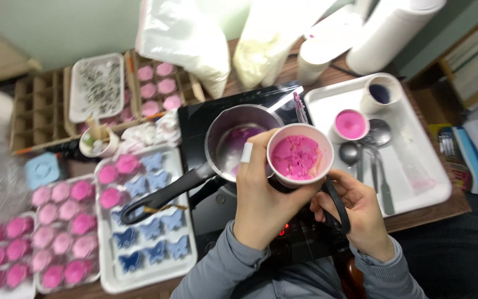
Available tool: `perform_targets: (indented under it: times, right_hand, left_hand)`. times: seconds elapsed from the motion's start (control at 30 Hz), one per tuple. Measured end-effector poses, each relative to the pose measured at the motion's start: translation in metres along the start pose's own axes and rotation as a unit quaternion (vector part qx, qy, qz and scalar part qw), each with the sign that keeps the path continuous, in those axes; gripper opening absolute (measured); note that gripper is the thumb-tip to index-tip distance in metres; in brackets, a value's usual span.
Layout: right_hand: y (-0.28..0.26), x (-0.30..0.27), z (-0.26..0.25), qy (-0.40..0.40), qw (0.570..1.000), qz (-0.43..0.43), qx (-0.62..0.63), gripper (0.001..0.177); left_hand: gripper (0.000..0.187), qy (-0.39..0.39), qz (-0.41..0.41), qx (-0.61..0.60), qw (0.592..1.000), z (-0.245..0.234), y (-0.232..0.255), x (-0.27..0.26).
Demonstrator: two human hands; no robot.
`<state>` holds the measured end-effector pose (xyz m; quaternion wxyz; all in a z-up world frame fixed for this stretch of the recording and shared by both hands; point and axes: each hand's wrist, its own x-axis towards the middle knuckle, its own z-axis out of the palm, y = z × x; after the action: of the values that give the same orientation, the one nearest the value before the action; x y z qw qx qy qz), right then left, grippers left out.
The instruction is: Melting wax flakes and adding pink dye into a pot on a hot plate to make candles.
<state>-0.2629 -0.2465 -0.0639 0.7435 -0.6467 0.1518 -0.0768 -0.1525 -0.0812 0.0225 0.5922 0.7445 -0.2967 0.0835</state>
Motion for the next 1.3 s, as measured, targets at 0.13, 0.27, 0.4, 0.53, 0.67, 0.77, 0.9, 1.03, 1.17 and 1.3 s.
perform_targets:
  times: [0.13,0.27,0.4,0.53,0.67,0.77,0.9,1.03,1.17,1.3]
  right_hand:
    - [-0.009,-0.008,-0.023,0.033,0.999,-0.027,-0.006,0.048]
    - [-0.005,-0.016,-0.048,0.097,0.995,-0.029,0.008,0.049]
    - [0.018,-0.026,-0.086,0.169,0.985,-0.026,0.006,0.045]
    - [0.032,-0.029,-0.115,0.209,0.978,-0.009,0.020,0.044]
    - [0.048,-0.024,-0.145,0.268,0.954,0.003,-0.131,0.053]
    - [0.048,-0.017,-0.157,0.297,0.914,0.013,-0.276,0.060]
    - [0.055,-0.007,-0.165,0.308,0.862,0.012,-0.402,0.060]
    - [0.063,0.002,-0.165,0.311,0.851,0.020,-0.422,0.057]
    - [0.069,0.007,-0.168,0.301,0.839,0.013,-0.453,0.057]
    - [0.060,0.010,-0.162,0.301,0.810,0.055,-0.501,0.056]
  left_hand:
    - [0.071,-0.058,-0.030,-0.064,0.996,0.020,0.013,0.002]
    - [0.072,-0.095,-0.007,-0.088,0.992,0.044,0.020,0.003]
    - [0.069,-0.171,-0.034,-0.133,0.976,0.074,0.016,0.000]
    - [0.070,-0.188,-0.031,-0.124,0.974,0.101,0.001,-0.003]
    - [0.071,-0.223,-0.061,-0.095,0.968,0.119,-0.015,-0.007]
    - [0.070,-0.230,-0.075,-0.088,0.966,0.126,-0.022,-0.008]
    - [0.070,-0.232,-0.094,-0.074,0.965,0.129,-0.027,-0.008]
    - [0.066,-0.232,-0.100,-0.071,0.965,0.132,-0.029,-0.006]
    - [0.068,-0.242,-0.103,-0.055,0.963,0.133,-0.032,-0.005]
    - [0.069,-0.243,-0.087,-0.048,0.965,0.133,-0.033,-0.004]
